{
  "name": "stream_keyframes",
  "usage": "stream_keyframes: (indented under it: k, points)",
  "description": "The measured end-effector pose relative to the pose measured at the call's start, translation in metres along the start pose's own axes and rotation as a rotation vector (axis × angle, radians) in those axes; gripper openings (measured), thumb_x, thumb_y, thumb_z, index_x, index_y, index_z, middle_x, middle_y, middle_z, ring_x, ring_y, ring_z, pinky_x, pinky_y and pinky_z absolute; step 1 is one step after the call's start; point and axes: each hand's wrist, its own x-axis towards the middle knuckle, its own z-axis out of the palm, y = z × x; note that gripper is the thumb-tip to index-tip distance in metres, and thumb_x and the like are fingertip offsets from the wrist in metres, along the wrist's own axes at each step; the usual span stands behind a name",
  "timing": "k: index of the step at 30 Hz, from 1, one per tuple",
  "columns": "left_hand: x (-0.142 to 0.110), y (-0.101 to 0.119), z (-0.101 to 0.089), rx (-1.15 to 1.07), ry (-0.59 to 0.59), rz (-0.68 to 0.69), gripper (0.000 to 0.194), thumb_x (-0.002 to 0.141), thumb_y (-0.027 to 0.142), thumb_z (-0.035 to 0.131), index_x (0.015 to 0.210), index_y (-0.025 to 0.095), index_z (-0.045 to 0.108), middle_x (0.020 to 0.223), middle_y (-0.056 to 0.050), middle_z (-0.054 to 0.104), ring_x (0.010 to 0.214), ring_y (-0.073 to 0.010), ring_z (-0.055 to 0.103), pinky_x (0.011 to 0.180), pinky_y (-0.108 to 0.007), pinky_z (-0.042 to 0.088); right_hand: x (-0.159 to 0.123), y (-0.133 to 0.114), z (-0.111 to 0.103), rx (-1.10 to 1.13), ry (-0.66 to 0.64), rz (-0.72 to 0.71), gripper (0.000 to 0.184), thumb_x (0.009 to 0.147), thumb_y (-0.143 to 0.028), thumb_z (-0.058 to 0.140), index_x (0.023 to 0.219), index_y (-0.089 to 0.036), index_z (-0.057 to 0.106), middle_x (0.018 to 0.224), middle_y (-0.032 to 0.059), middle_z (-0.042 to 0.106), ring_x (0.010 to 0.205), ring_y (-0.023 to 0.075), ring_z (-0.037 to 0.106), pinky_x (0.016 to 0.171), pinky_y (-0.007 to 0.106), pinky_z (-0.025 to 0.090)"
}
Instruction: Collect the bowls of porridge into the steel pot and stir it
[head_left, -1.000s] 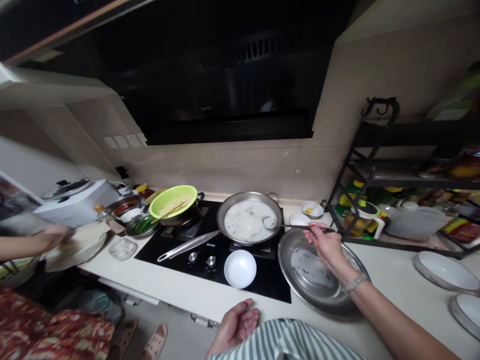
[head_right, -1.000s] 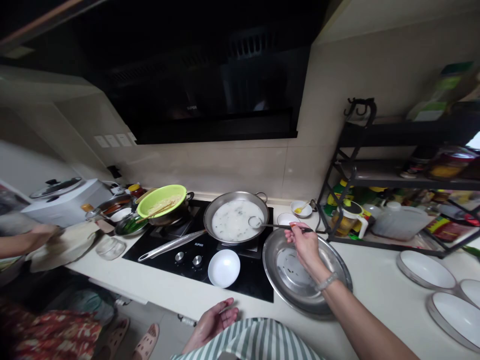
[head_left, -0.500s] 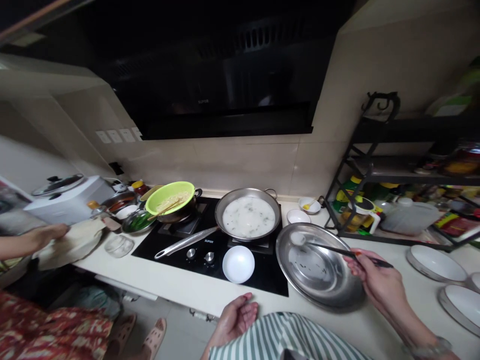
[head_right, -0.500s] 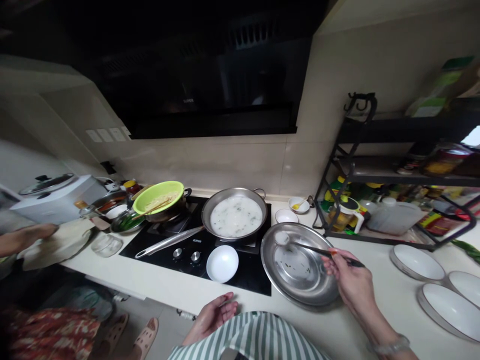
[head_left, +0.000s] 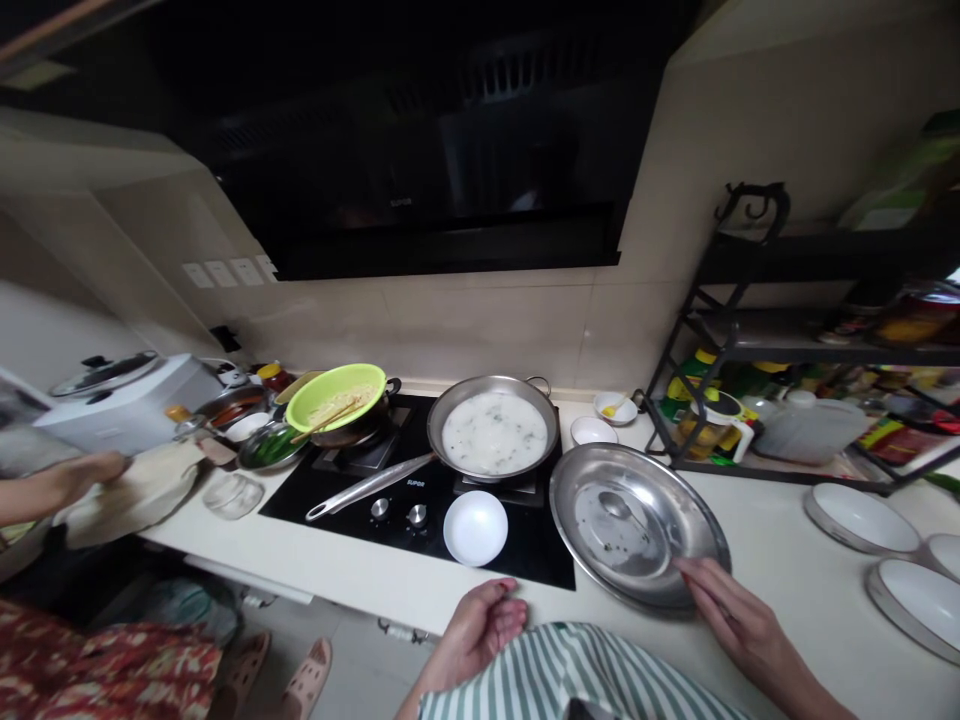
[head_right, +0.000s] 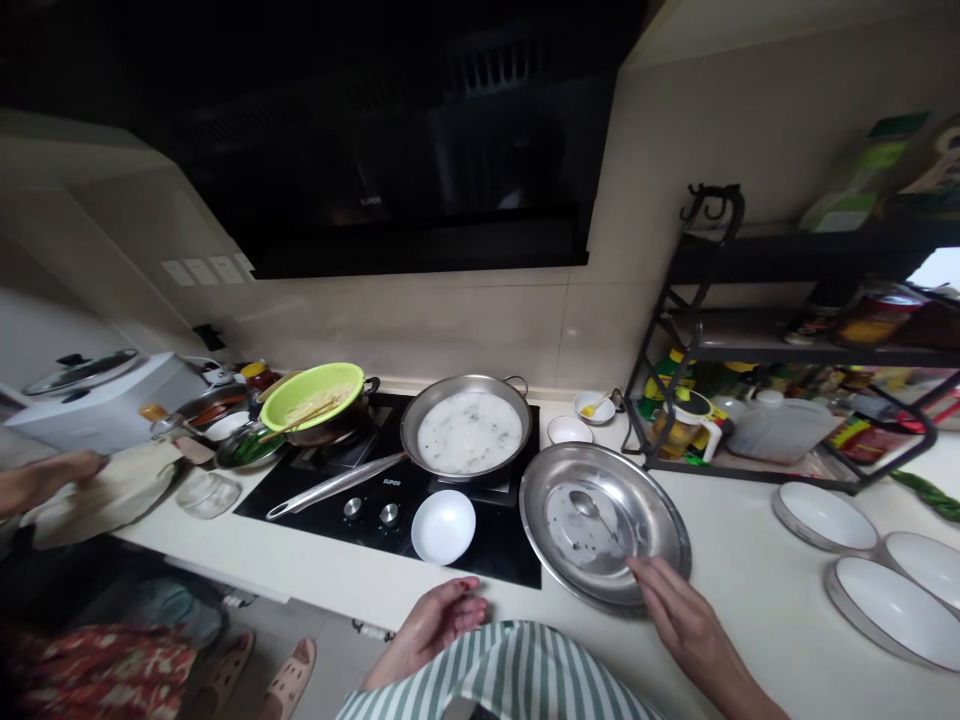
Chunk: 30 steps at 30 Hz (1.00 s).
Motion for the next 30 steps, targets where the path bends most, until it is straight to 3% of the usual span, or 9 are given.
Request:
stream_keyframes:
  k: [4,7,10,14,22,26,30]
  points:
    - [0.023,-0.001,0.027,0.273,-0.081,-0.033,0.010,0.086,0.011,0.056,0.090,0.009,0.065,0.070,-0.010,0.071,0.058,-0.0142,0.067,0.059,-0.022,0.051,0.015,-0.009,-0.003,0.145,0.111,0.343,0.027,0.079,-0.041,0.061,0.095,-0.022,0.072,0.077,0.0059,0.071,0.055,0.0182,0.065,0.054,0.028,0.057]
    - [0.047,-0.008,0.053,0.444,-0.117,-0.108,0.004,0.080,0.011,0.065,0.082,0.008,0.066,0.063,-0.009,0.068,0.052,-0.0138,0.064,0.058,-0.023,0.050,0.026,-0.014,-0.007,0.235,0.206,0.542,0.033,0.072,-0.046,0.065,0.092,-0.021,0.070,0.067,0.0045,0.067,0.049,0.0182,0.061,0.053,0.030,0.055]
    - [0.068,-0.016,0.075,0.497,-0.155,-0.187,0.012,0.076,0.017,0.073,0.078,0.008,0.065,0.061,-0.010,0.067,0.052,-0.0172,0.064,0.056,-0.027,0.051,0.030,-0.014,-0.010,0.285,0.254,0.646,0.038,0.067,-0.048,0.067,0.092,-0.020,0.068,0.068,0.0052,0.068,0.050,0.0184,0.060,0.054,0.031,0.055]
    - [0.081,-0.019,0.090,0.413,-0.106,-0.133,0.010,0.078,0.015,0.069,0.079,0.010,0.061,0.065,-0.009,0.067,0.048,-0.0140,0.062,0.054,-0.026,0.050,0.026,-0.012,-0.011,0.330,0.288,0.713,0.040,0.065,-0.046,0.069,0.094,-0.019,0.067,0.069,0.0052,0.069,0.050,0.0181,0.060,0.053,0.031,0.054]
    - [0.084,-0.004,0.091,0.341,0.004,-0.003,0.004,0.086,0.014,0.055,0.083,0.014,0.052,0.063,-0.002,0.062,0.049,-0.0102,0.059,0.055,-0.023,0.048,0.026,-0.017,-0.019,0.344,0.338,0.759,0.039,0.063,-0.047,0.069,0.091,-0.019,0.067,0.069,0.0053,0.069,0.051,0.0191,0.061,0.050,0.032,0.054]
    - [0.083,0.004,0.091,0.306,0.012,0.046,0.007,0.089,0.018,0.052,0.083,0.014,0.053,0.061,-0.001,0.060,0.049,-0.0088,0.057,0.056,-0.021,0.048,0.046,-0.027,-0.027,0.390,0.432,0.778,0.036,0.064,-0.045,0.071,0.090,-0.021,0.067,0.065,0.0042,0.068,0.053,0.0200,0.062,0.051,0.034,0.054]
    - [0.075,0.005,0.087,0.288,-0.009,0.024,0.008,0.086,0.021,0.055,0.086,0.013,0.055,0.059,-0.003,0.061,0.046,-0.0100,0.055,0.054,-0.022,0.048,0.086,-0.043,-0.023,0.659,0.584,0.770,0.034,0.063,-0.042,0.076,0.088,-0.022,0.064,0.061,0.0045,0.066,0.056,0.0197,0.062,0.046,0.029,0.049]
